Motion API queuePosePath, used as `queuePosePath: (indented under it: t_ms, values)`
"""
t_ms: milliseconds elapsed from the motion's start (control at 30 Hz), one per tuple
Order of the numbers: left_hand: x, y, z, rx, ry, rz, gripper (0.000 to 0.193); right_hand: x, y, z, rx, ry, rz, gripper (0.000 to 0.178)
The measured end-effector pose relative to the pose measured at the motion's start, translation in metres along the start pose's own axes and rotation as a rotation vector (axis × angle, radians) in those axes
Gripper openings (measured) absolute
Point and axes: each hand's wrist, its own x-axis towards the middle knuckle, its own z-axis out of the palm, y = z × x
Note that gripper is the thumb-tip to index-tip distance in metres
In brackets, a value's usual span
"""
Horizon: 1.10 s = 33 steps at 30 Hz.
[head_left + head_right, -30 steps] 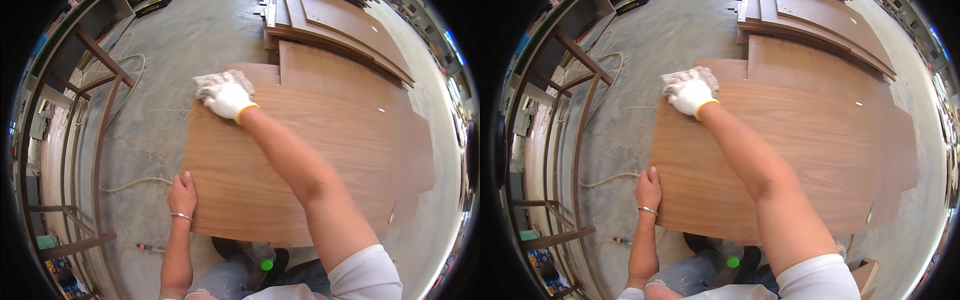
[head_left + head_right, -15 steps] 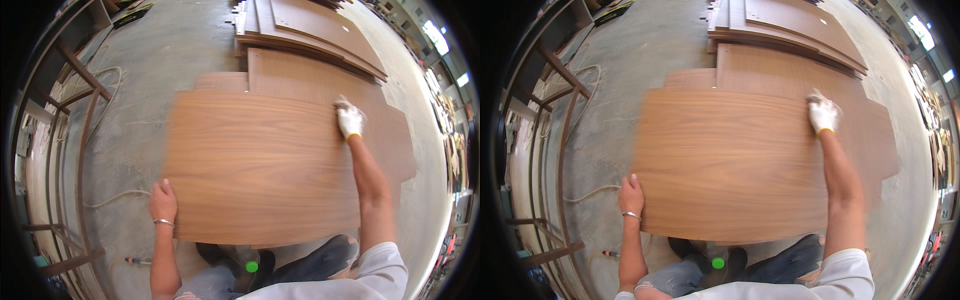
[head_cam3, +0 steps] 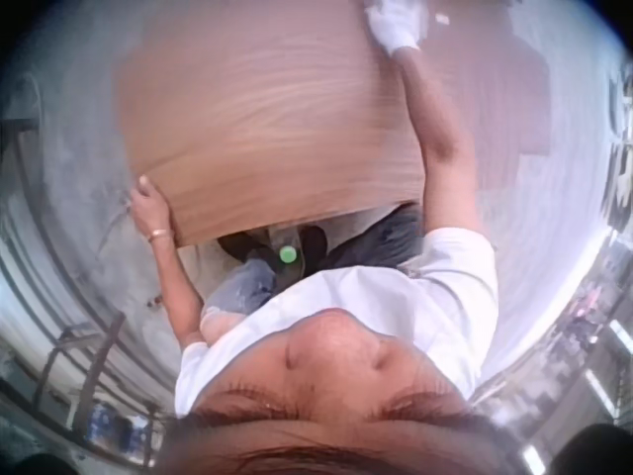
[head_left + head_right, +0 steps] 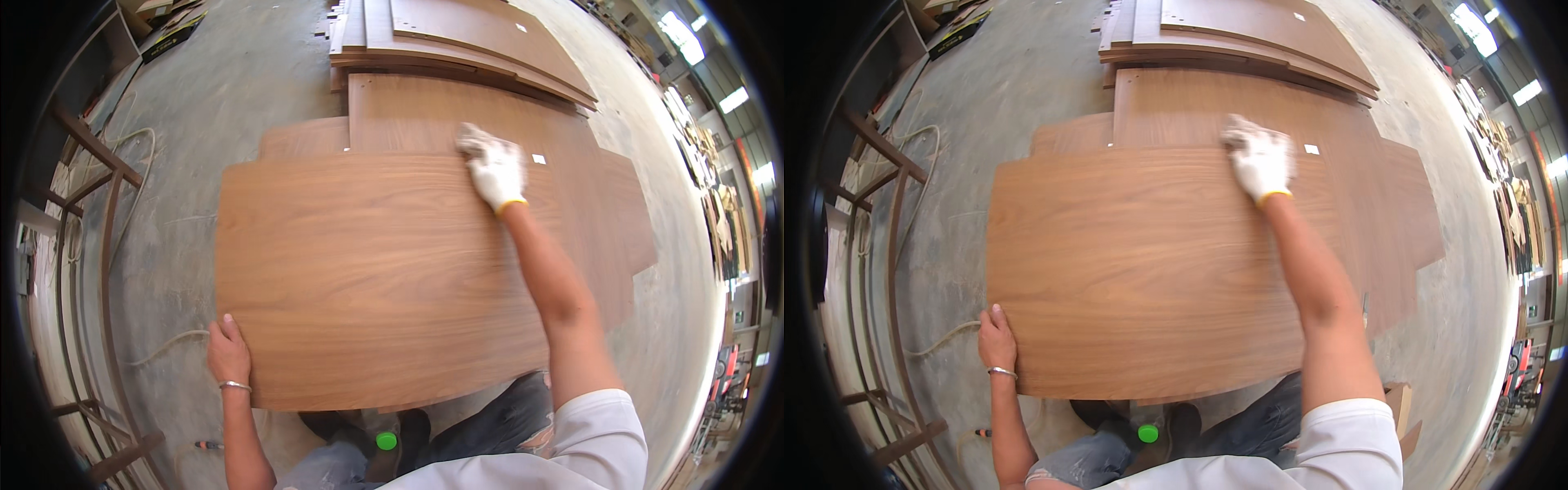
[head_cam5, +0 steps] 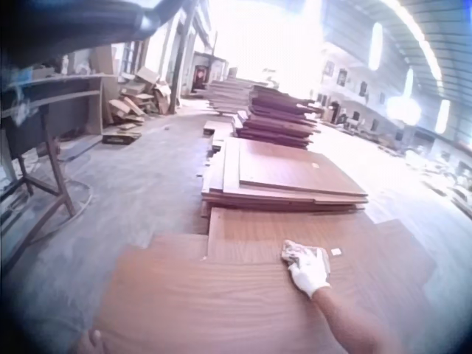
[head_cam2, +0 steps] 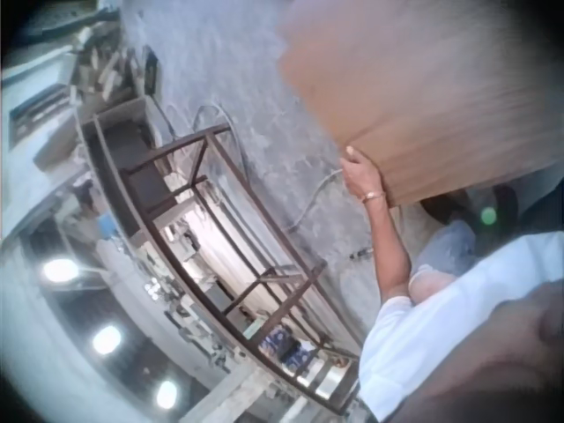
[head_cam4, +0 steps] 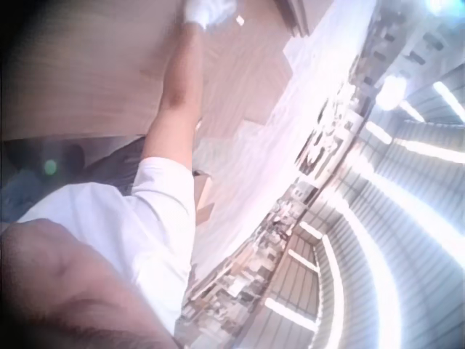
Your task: The person kneels on the floor and wipes the surface of several large wooden panels with a cloth. They occasionally pour liquid from a bottle onto the cloth and continue wiping. The person also uses a small tool to scrape or clean edges and then stacks the cleaned panels.
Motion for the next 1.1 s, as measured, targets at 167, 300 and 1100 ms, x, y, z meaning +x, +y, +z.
queuePosePath:
  t_ms: [167, 300, 1100]
  values:
    - [-0.002, 0.000, -0.007, 0.099, 0.058, 0.000, 0.047, -0.073, 0.102, -0.036, 0.121, -0.100, 0.599, 0.049]
    - [-0.004, 0.014, -0.006, 0.084, 0.023, -0.008, 0.047, -0.143, 0.127, -0.054, -0.040, -0.064, 0.798, 0.053]
    - [-0.018, -0.077, 0.011, -0.378, -0.071, 0.017, 0.059, -0.331, 0.041, -0.161, -0.004, -0.100, 0.816, 0.088]
